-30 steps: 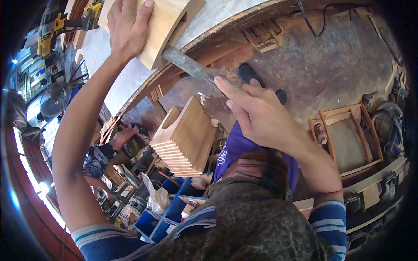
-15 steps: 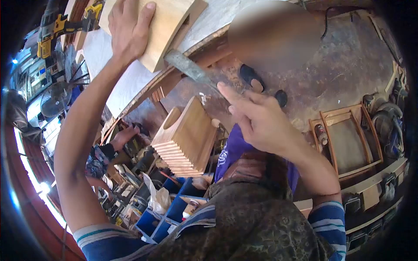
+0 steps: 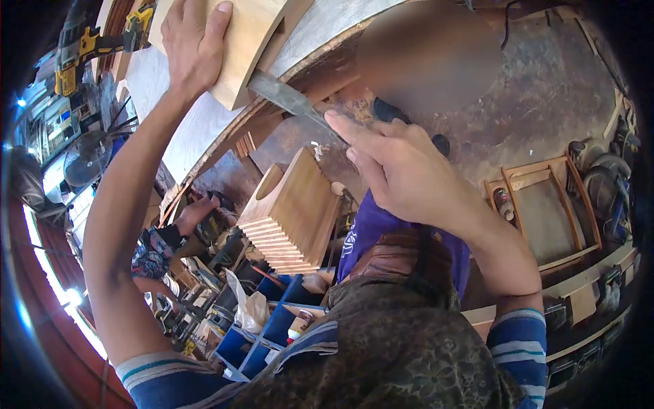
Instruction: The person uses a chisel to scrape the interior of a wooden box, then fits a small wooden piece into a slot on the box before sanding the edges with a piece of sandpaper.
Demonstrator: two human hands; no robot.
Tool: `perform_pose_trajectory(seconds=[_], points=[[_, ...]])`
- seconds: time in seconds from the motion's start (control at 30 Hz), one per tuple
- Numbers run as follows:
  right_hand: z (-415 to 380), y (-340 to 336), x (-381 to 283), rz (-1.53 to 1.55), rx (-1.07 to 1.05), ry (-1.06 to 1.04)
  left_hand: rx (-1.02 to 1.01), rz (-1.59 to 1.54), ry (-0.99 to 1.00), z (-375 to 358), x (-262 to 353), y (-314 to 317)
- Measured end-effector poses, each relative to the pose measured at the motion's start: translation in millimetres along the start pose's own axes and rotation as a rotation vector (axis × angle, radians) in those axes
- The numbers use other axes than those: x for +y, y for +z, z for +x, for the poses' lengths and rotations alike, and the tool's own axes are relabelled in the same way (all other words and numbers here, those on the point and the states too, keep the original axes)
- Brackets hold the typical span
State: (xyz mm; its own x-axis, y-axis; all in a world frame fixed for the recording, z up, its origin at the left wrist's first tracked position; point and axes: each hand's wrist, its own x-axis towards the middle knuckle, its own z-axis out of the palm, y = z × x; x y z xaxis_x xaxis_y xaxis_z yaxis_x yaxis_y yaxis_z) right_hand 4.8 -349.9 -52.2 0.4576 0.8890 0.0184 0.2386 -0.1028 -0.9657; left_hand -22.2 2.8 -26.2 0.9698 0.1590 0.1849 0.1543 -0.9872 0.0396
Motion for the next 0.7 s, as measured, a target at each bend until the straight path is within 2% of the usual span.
perform_pose_trajectory(seconds=[0.03,0.1,0.23,0.33,0.4,0.5,0.6,0.7], points=[[-2,-4,-3,-0.002,0.005,-0.001,-0.013,0.003,-0.003,1,0,-1],[-8,-13,-9,0.077,-0.098,0.146,-0.024,0.003,-0.010,4,-1,0],[-1,-9,-1,0.076,-0.001,0.011,-0.016,0.018,-0.024,1,2,-2],[-1,-14,-7,0.070,-0.056,0.027,-0.013,0.013,-0.022,2,0,1],[6,-16,-9,0.055,-0.164,0.104,-0.008,0.009,-0.004,0,-1,0],[-1,-10,-4,0.082,-0.039,0.054,-0.012,-0.022,-0.012,3,-1,0],[11,-10,-7,0.018,-0.125,0.091,-0.011,-0.009,-0.002,0,2,-2],[-1,-8,-5,0.103,-0.028,0.069,-0.023,-0.016,-0.015,1,0,-1]])
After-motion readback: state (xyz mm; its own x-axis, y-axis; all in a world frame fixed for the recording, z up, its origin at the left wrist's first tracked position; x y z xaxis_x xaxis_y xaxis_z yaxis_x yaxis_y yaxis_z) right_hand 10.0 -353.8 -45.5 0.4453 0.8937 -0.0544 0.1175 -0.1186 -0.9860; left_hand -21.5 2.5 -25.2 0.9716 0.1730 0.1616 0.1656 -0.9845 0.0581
